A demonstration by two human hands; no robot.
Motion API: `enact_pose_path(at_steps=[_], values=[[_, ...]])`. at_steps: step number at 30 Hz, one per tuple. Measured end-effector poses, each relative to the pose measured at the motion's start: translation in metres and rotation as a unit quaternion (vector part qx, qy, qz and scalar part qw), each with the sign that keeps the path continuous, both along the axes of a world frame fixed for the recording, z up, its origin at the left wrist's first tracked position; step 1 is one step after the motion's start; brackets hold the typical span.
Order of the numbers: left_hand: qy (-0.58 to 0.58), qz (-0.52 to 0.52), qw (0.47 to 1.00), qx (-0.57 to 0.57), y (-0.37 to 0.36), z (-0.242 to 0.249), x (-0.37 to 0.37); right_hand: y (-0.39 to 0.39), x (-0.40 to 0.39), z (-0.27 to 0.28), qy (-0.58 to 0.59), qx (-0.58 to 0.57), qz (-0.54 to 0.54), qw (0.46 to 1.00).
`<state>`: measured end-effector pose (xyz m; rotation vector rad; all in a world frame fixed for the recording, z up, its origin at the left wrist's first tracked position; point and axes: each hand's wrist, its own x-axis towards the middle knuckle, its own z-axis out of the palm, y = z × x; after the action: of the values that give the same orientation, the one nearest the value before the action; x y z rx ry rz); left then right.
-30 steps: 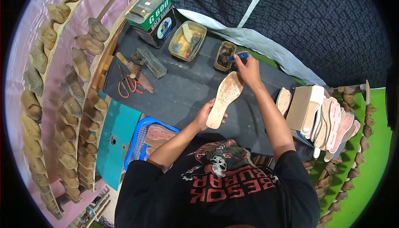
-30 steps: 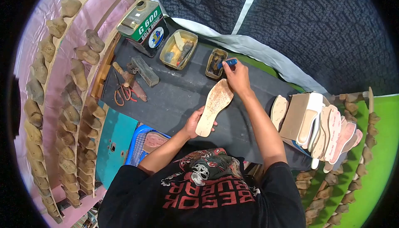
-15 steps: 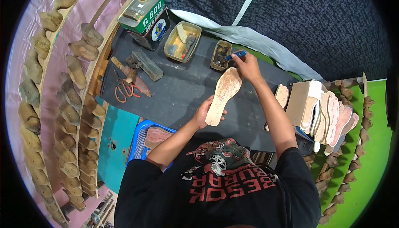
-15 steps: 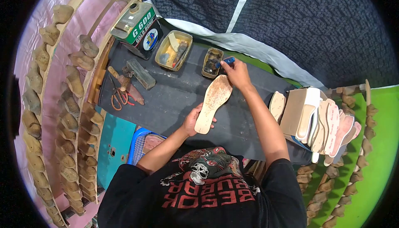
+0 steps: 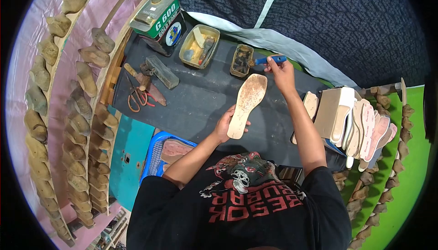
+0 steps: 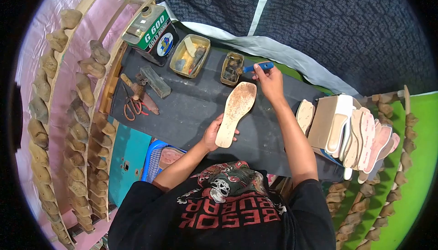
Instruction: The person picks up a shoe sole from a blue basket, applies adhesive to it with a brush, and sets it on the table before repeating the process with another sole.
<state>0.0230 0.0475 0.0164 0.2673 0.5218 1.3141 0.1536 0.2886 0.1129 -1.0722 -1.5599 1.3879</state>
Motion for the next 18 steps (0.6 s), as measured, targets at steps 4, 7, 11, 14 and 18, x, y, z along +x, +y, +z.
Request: enact_pose_path(at_steps=[4,7,11,14,18], values=[[0.017,0.033,0.999,-0.004,0.011,0.004,0.012,-0.028,0.023,0.028,-0.044,0.064,0.025,0.997],[0.016,0.055,0.998,-0.002,0.025,0.012,0.016,-0.055,0.040,0.045,-0.072,0.077,0.056,0.993],[-0.005,0.045,0.999,0.020,0.047,0.018,0.017,-0.095,0.053,0.072,-0.166,0.213,0.137,0.953],[-0.029,0.069,0.997,-0.008,0.061,0.023,0.024,-0.121,0.063,0.074,-0.177,0.240,0.189,0.936],[-0.038,0.065,0.997,-0.006,0.069,0.034,0.033,-0.134,0.079,0.081,-0.162,0.263,0.226,0.924]])
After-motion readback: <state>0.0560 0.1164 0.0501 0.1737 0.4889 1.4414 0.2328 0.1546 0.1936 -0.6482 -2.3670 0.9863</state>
